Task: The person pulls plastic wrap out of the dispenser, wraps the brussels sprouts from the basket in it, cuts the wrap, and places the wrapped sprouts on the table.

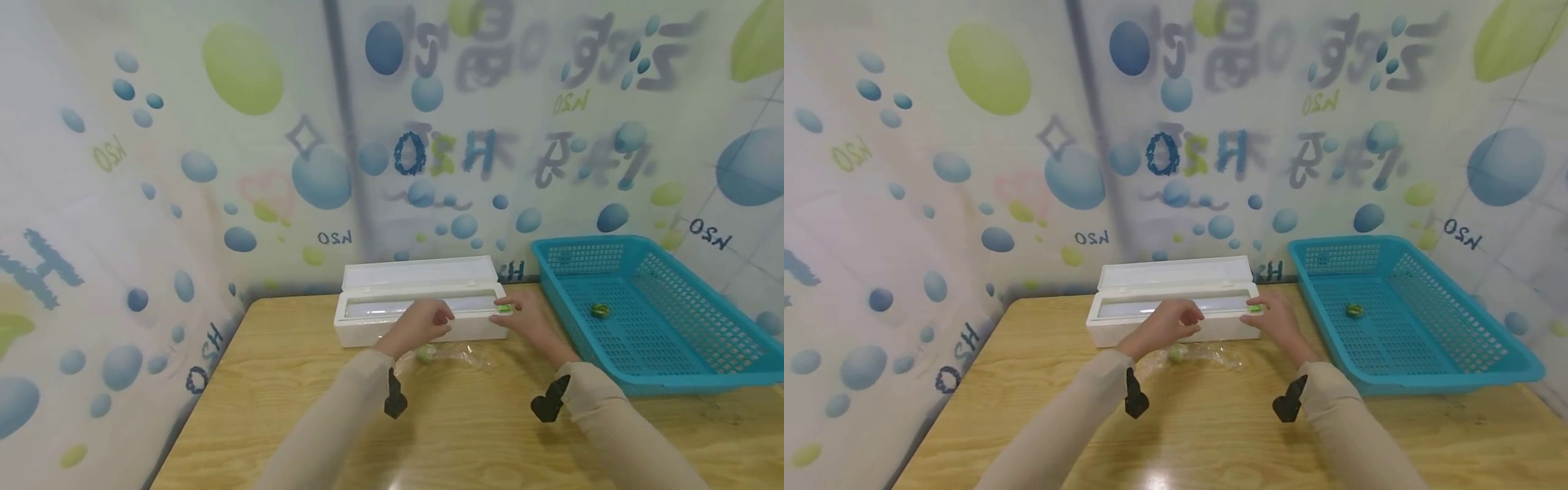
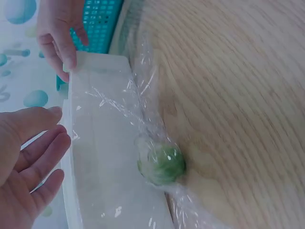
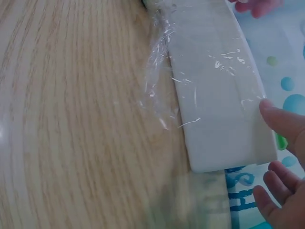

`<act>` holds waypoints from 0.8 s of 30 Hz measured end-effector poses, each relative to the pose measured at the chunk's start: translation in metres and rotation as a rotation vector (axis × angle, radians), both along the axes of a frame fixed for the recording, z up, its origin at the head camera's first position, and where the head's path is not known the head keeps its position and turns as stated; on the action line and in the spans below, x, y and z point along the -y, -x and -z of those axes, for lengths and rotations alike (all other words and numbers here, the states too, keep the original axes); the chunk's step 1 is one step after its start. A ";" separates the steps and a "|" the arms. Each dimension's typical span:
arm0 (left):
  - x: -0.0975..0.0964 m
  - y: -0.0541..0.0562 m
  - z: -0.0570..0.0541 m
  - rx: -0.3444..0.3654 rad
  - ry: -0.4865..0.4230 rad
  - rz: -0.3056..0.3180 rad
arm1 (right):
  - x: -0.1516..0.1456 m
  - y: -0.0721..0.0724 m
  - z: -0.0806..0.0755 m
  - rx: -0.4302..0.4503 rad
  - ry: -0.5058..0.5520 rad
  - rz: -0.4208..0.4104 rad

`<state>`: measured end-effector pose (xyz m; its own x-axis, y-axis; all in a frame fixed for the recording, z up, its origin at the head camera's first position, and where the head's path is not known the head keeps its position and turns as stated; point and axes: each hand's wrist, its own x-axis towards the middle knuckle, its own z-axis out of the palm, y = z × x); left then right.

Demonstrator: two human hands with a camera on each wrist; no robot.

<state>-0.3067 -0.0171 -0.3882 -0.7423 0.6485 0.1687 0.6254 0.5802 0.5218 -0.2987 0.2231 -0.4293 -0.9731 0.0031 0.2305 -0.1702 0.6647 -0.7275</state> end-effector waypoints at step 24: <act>-0.076 0.012 0.010 0.032 -0.149 -0.051 | -0.009 0.000 0.031 -0.212 0.214 -0.059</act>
